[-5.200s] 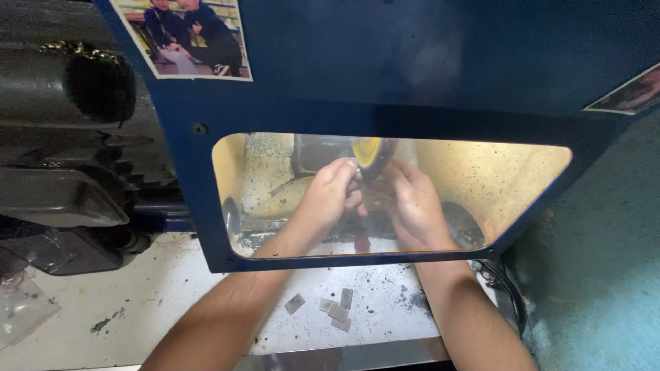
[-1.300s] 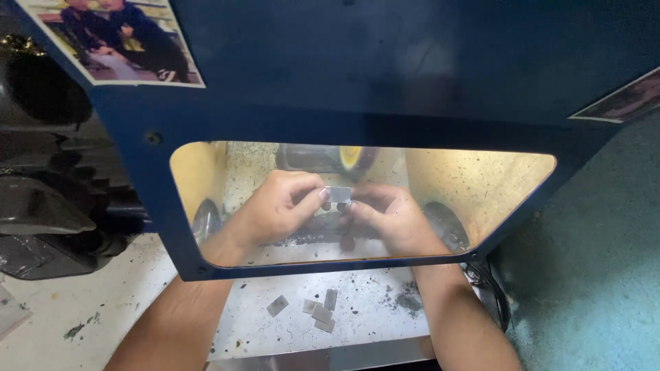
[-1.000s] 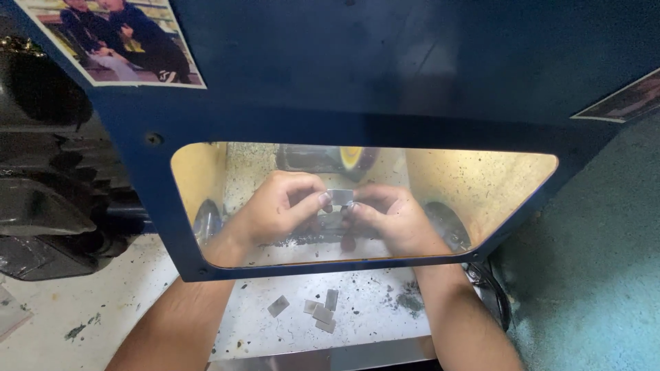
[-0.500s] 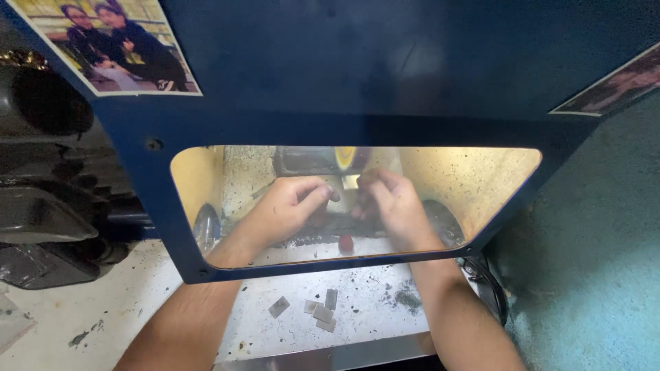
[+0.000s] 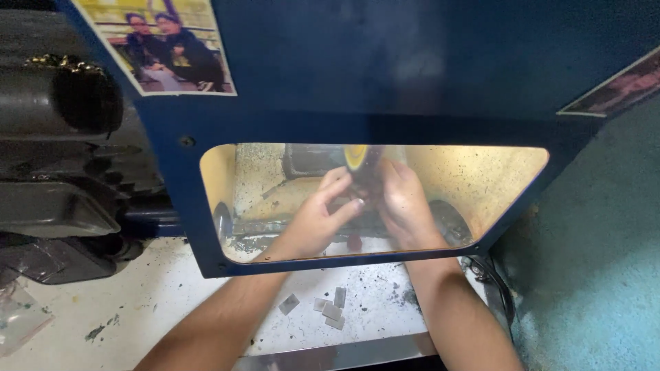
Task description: Polishing small metal jewelry components using a bench-mounted polishing wheel and a handheld rotary tool inside a protective enclosure.
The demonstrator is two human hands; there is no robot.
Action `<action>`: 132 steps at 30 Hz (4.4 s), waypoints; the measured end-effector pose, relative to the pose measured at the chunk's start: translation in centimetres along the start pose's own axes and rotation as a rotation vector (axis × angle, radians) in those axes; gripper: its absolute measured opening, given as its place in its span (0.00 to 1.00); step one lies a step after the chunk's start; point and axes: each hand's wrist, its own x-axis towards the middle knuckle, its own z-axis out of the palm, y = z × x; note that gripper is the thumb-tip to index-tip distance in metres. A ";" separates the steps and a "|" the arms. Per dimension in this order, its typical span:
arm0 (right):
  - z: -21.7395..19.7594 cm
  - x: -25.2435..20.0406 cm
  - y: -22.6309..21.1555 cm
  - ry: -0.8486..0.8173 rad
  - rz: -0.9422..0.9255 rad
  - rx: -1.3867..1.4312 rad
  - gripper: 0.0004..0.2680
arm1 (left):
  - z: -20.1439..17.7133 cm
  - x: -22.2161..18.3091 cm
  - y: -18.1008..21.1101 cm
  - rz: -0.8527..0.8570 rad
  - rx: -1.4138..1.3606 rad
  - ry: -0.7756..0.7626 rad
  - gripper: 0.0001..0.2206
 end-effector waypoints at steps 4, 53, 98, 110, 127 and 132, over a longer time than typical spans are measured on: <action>0.1 1.2 1.1 -0.026 -0.014 0.005 0.12 | -0.3 0.3 -0.4 0.007 -0.021 0.027 0.28; -7.8 -7.1 13.1 -0.198 -0.548 -0.254 0.10 | -1.8 1.3 -2.8 0.117 0.132 -0.510 0.11; -4.7 -6.6 9.5 0.029 -0.090 -0.137 0.07 | -1.2 1.0 -2.6 -0.021 -0.005 -0.401 0.14; -1.2 1.0 5.1 0.097 -0.054 0.120 0.08 | 2.2 0.6 -2.7 -0.131 -0.082 0.340 0.18; -0.3 0.3 3.7 0.058 -0.097 0.241 0.08 | 2.3 1.7 -4.4 0.094 -0.038 0.414 0.08; -0.3 1.1 4.1 0.060 -0.129 0.179 0.09 | 2.0 1.8 -5.2 0.116 -0.028 0.415 0.09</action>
